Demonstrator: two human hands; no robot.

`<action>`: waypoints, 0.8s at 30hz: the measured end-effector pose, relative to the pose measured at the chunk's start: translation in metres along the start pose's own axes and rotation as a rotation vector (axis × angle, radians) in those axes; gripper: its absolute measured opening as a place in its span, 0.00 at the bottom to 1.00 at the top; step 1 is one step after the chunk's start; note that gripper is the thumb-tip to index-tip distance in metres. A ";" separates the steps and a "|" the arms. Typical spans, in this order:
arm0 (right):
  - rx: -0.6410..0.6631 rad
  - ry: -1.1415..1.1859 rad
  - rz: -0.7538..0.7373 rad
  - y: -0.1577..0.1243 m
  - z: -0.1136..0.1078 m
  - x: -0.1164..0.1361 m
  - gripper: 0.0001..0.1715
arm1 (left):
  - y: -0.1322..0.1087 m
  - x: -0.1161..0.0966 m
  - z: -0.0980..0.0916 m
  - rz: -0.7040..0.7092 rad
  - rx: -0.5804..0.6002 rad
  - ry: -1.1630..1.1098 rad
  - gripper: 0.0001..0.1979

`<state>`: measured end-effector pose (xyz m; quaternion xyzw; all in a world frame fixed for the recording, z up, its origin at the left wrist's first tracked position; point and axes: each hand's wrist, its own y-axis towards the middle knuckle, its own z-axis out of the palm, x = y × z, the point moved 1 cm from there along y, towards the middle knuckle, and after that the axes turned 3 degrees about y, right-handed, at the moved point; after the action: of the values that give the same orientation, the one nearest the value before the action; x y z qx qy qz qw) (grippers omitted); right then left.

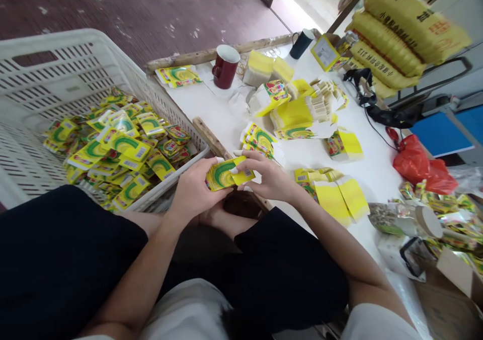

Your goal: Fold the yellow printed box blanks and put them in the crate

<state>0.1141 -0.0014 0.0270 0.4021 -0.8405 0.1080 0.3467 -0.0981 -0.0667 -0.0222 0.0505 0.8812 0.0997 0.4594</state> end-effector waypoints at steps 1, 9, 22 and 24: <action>0.043 0.002 -0.015 -0.001 -0.003 -0.001 0.16 | 0.000 0.001 0.000 -0.001 0.007 -0.025 0.32; 0.018 0.027 -0.091 0.000 -0.005 0.008 0.20 | -0.001 -0.006 0.003 0.016 -0.061 -0.099 0.33; -0.219 0.137 0.130 0.007 0.008 -0.009 0.39 | -0.002 0.002 0.021 -0.191 -0.251 -0.444 0.31; -0.326 0.096 0.296 0.004 -0.003 -0.034 0.32 | 0.005 0.015 0.020 -0.401 -0.461 -0.771 0.30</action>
<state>0.1274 0.0229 0.0070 0.2074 -0.8794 0.0395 0.4268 -0.0902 -0.0564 -0.0438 -0.1899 0.5942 0.1759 0.7615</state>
